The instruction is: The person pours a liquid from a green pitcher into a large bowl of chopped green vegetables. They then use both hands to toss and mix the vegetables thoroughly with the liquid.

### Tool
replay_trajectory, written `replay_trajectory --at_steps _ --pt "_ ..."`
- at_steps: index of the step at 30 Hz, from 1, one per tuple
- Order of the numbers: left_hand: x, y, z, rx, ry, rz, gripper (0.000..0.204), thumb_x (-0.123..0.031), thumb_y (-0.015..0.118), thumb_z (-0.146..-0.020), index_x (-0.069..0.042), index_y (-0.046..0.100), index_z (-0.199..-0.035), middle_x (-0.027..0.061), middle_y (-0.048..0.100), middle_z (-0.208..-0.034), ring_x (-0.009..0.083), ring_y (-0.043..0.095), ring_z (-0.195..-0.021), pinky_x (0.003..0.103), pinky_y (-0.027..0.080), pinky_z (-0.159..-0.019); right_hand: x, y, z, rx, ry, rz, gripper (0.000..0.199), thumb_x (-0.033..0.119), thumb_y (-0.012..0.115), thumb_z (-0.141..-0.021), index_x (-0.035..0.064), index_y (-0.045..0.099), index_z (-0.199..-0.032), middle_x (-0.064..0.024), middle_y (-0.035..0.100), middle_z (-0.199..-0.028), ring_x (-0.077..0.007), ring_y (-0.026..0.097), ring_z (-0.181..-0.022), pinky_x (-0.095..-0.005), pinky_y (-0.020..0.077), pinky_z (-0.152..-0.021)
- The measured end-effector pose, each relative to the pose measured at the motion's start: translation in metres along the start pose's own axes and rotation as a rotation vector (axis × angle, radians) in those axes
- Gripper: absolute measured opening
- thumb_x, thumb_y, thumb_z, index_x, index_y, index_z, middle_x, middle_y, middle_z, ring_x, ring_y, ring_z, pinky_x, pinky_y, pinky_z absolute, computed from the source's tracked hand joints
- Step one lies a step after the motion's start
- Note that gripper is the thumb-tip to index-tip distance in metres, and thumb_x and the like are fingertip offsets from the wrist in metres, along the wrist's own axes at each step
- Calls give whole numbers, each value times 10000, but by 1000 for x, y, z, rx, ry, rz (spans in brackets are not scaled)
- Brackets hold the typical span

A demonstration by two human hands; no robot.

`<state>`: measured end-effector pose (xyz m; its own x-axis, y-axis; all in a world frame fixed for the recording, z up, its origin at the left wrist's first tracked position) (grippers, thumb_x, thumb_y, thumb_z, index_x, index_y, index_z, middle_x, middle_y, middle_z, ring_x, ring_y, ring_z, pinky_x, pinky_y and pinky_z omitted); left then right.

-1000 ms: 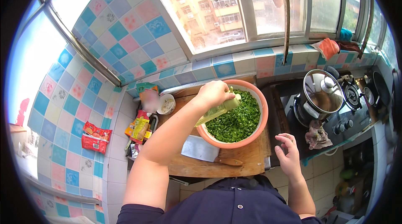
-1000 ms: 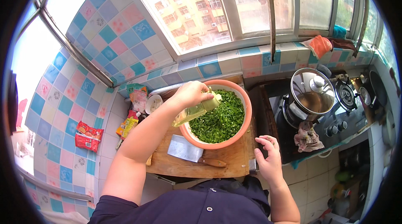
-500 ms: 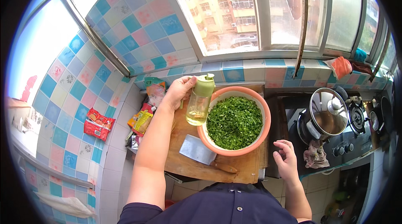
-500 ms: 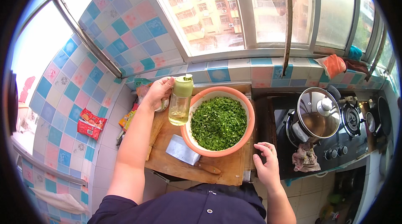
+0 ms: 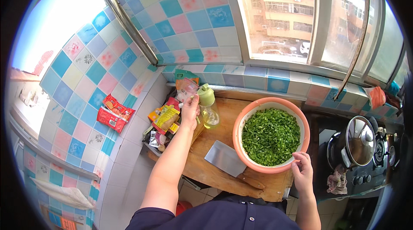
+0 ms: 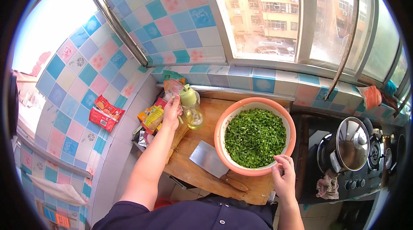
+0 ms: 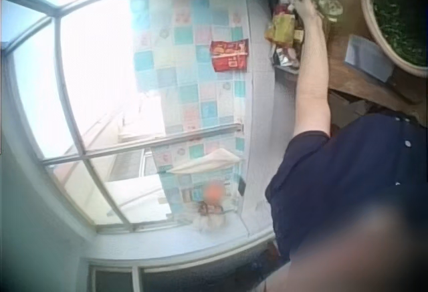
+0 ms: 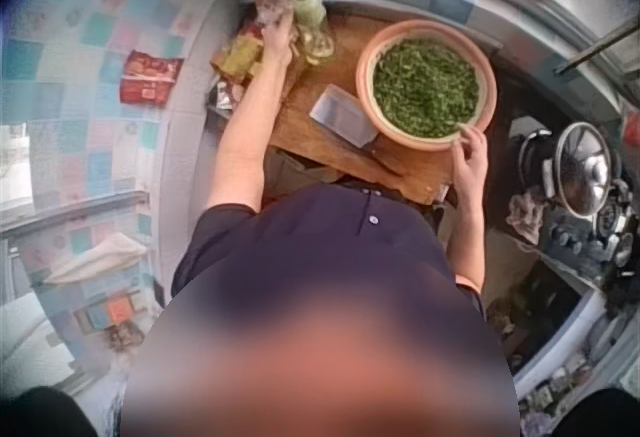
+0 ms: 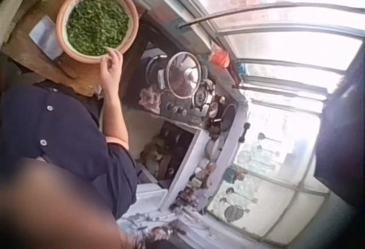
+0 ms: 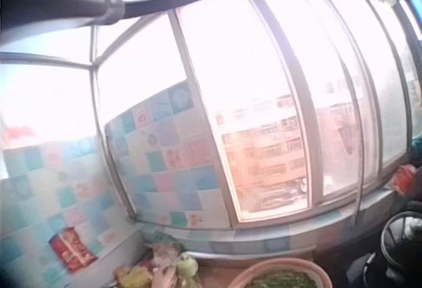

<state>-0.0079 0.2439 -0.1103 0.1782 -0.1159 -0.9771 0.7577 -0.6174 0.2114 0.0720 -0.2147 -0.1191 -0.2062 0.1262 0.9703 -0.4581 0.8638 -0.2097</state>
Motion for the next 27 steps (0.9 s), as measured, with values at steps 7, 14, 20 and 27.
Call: replay_trajectory --at_steps 7,14,20,27 --pt "72 45 -41 106 8 122 409 -316 603 -908 -65 538 -1225 -72 470 -753 31 378 -575 185 324 -511 14 47 4 -122 39 123 289 -5 556 -830 9 565 -1119 -87 492 -1173 -164 506 -1055 -268 427 -855" --pt "80 44 -64 280 327 -214 519 -240 596 -910 -30 403 -1343 78 573 -1090 173 554 -933 291 444 -841 -3 55 -6 -259 112 174 323 55 566 -863 4 531 -1180 -98 509 -1234 -198 495 -1132 -304 400 -934" --pt "65 1 4 224 432 -720 659 -144 622 -851 -22 260 -1389 179 355 -1272 300 422 -1136 409 355 -985 9 37 -66 -252 84 583 394 186 582 -859 -2 517 -1199 -171 514 -1245 -304 474 -1187 -360 367 -1004" --pt "70 30 70 462 263 -548 600 -135 583 -880 -34 283 -1389 134 361 -1224 211 458 -1050 303 476 -817 -62 54 -158 -35 465 613 828 597 576 -769 61 394 -1373 -223 410 -1354 -347 402 -1269 -401 314 -1061"
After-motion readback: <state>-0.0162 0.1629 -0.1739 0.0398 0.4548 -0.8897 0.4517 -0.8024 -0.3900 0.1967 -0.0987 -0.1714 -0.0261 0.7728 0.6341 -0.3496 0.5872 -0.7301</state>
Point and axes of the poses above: each hand's wrist, its own z-axis away from the middle knuckle, its own y-axis out of the palm, x = y × z, the point moved 7 cm from there along -z, towards the middle knuckle
